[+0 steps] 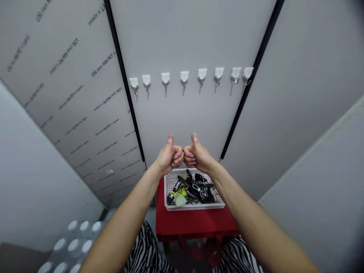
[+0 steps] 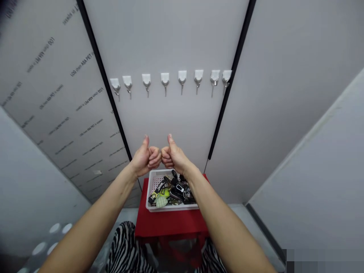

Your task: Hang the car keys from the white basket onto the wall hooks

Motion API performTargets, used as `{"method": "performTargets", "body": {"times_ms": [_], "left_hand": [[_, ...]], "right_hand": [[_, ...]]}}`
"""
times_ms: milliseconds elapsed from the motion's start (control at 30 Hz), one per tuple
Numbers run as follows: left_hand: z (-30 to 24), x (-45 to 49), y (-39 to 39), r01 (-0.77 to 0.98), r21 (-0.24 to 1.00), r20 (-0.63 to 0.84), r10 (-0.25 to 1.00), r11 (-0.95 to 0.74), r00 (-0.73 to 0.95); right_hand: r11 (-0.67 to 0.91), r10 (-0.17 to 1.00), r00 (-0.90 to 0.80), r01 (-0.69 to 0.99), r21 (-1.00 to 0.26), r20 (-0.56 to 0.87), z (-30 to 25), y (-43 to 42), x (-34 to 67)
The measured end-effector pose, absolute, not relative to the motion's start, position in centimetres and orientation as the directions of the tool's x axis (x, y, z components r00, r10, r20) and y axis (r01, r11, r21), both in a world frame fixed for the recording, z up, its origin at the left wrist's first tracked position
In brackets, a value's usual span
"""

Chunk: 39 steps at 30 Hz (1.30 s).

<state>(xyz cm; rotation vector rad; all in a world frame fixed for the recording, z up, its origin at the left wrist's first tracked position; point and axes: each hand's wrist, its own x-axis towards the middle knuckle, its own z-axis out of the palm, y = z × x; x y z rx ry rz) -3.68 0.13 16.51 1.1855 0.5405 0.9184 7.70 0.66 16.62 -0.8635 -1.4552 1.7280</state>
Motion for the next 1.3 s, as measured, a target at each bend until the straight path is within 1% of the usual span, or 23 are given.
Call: {"method": "performTargets", "body": {"times_ms": [133, 200, 267, 300, 367, 400, 467, 533, 600, 633, 700, 733, 833, 900, 967, 1067, 1133, 1200, 1300], "left_hand": [[16.2, -3.5, 0.2, -0.259, 0.964, 0.079, 0.856, 0.066, 0.512], [14.7, -3.7, 0.2, -0.178, 0.983, 0.045, 0.897, 0.038, 0.441], [12.3, -4.0, 0.0, -0.041, 0.999, 0.024, 0.956, -0.013, 0.291], [10.8, -4.2, -0.3, 0.050, 0.998, 0.037, 0.980, -0.047, 0.196], [7.7, -4.7, -1.0, 0.263, 0.957, 0.118, 0.992, -0.123, 0.035], [6.2, -4.8, -1.5, 0.351, 0.925, 0.160, 0.987, -0.149, -0.003], [4.0, -5.0, -2.5, 0.479, 0.854, 0.231, 0.973, -0.203, 0.000], [2.9, -4.9, -3.2, 0.548, 0.797, 0.278, 0.960, -0.254, 0.041], [2.5, -4.8, -3.4, 0.585, 0.767, 0.291, 0.955, -0.265, 0.052], [2.5, -4.8, -3.3, 0.589, 0.771, 0.274, 0.961, -0.244, 0.039], [2.5, -4.8, -2.9, 0.545, 0.818, 0.219, 0.976, -0.186, 0.003], [2.6, -4.8, -2.6, 0.490, 0.856, 0.196, 0.981, -0.164, -0.013], [2.6, -5.0, -2.4, 0.239, 0.960, 0.164, 0.986, -0.149, -0.041], [2.8, -5.1, -2.6, 0.102, 0.983, 0.157, 0.986, -0.151, -0.049], [3.3, -5.0, -2.9, 0.023, 0.990, 0.141, 0.988, -0.140, -0.056], [4.4, -4.8, -3.3, -0.054, 0.990, 0.124, 0.991, -0.127, -0.054], [5.2, -4.6, -3.4, -0.101, 0.986, 0.130, 0.990, -0.134, -0.050], [5.9, -4.6, -3.5, -0.141, 0.980, 0.131, 0.990, -0.138, -0.058], [6.6, -4.6, -3.4, -0.188, 0.974, 0.118, 0.990, -0.130, -0.073]], "right_hand": [[-0.111, 0.849, -0.527, -0.117, -0.987, -0.033, 16.3, 0.5, 7.8], [-0.086, 0.877, -0.480, -0.084, -0.993, -0.036, 15.1, 0.4, 7.9], [-0.040, 0.934, -0.357, -0.021, -0.999, -0.030, 13.1, 0.1, 8.3], [-0.006, 0.962, -0.274, 0.027, -1.000, -0.014, 11.8, -0.1, 8.5], [0.071, 0.992, -0.119, 0.164, -0.984, 0.052, 9.1, -0.6, 9.1], [0.108, 0.993, -0.064, 0.249, -0.963, 0.095, 7.8, -0.9, 9.4], [0.169, 0.984, -0.010, 0.408, -0.897, 0.180, 5.6, -1.5, 9.8], [0.210, 0.971, -0.010, 0.520, -0.828, 0.240, 4.2, -2.0, 10.1], [0.265, 0.957, -0.058, 0.577, -0.773, 0.285, 3.6, -2.3, 10.2], [0.297, 0.948, -0.092, 0.591, -0.750, 0.303, 3.4, -2.4, 10.1], [0.352, 0.930, -0.148, 0.617, -0.704, 0.335, 3.2, -2.4, 10.1], [0.370, 0.923, -0.166, 0.628, -0.684, 0.346, 3.1, -2.4, 10.1], [0.388, 0.915, -0.186, 0.654, -0.649, 0.359, 2.8, -2.4, 10.2], [0.401, 0.909, -0.190, 0.646, -0.650, 0.372, 2.9, -2.3, 10.1], [0.431, 0.894, -0.196, 0.617, -0.658, 0.402, 3.3, -2.3, 9.7], [0.491, 0.870, -0.247, 0.508, -0.707, 0.427, 4.6, -2.2, 8.6], [0.491, 0.871, -0.257, 0.401, -0.773, 0.419, 5.5, -2.1, 7.7], [0.439, 0.894, -0.231, 0.282, -0.853, 0.383, 6.3, -1.9, 7.0], [0.298, 0.942, -0.202, 0.137, -0.945, 0.268, 7.5, -1.6, 6.8]]}}
